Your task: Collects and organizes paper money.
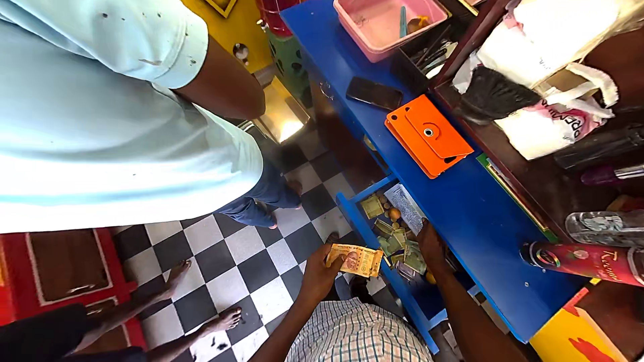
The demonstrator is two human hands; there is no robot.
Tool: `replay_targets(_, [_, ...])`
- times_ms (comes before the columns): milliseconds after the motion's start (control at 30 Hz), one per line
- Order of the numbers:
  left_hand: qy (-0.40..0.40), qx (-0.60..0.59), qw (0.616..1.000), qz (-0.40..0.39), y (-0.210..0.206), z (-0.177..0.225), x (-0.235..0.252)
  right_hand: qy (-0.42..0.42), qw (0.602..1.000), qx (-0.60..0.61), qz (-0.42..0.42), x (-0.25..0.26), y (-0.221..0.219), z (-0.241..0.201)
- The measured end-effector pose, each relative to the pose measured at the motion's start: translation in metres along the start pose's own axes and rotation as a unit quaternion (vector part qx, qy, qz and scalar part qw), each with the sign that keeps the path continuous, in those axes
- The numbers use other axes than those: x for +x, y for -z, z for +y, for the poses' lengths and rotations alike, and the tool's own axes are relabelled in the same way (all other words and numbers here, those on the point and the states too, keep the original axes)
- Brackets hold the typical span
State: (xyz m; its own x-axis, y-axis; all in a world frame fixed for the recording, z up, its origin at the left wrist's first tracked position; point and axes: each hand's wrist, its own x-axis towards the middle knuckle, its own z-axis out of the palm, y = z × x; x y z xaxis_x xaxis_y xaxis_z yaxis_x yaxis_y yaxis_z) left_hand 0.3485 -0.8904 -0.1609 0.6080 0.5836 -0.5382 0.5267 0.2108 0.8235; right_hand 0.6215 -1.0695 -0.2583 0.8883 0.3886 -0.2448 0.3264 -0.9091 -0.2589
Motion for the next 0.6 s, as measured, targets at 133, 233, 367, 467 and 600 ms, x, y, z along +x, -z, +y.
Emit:
replay_targets(133, [-0.003,-0.005,1.000,0.000,-0.003,0.002,0.000,0.105,0.994,0.031,0.005,-0.004,0.006,0.010])
replay_targets(233, [0.000,0.000,1.000,-0.011,-0.006,0.010,0.004,0.097,0.994,0.042,0.033,-0.010,0.004,0.013])
replay_targets(367, [0.007,0.013,1.000,-0.023,-0.012,0.012,0.010,0.080,0.994,0.020,0.073,-0.012,-0.002,0.013])
replay_targets(467, [-0.008,0.000,1.000,-0.018,-0.011,0.005,0.010,0.079,0.994,-0.001,0.079,-0.013,0.000,0.009])
replay_targets(600, [-0.007,-0.006,1.000,0.001,-0.002,-0.010,0.006,0.121,0.992,-0.027,0.024,-0.012,0.011,0.008])
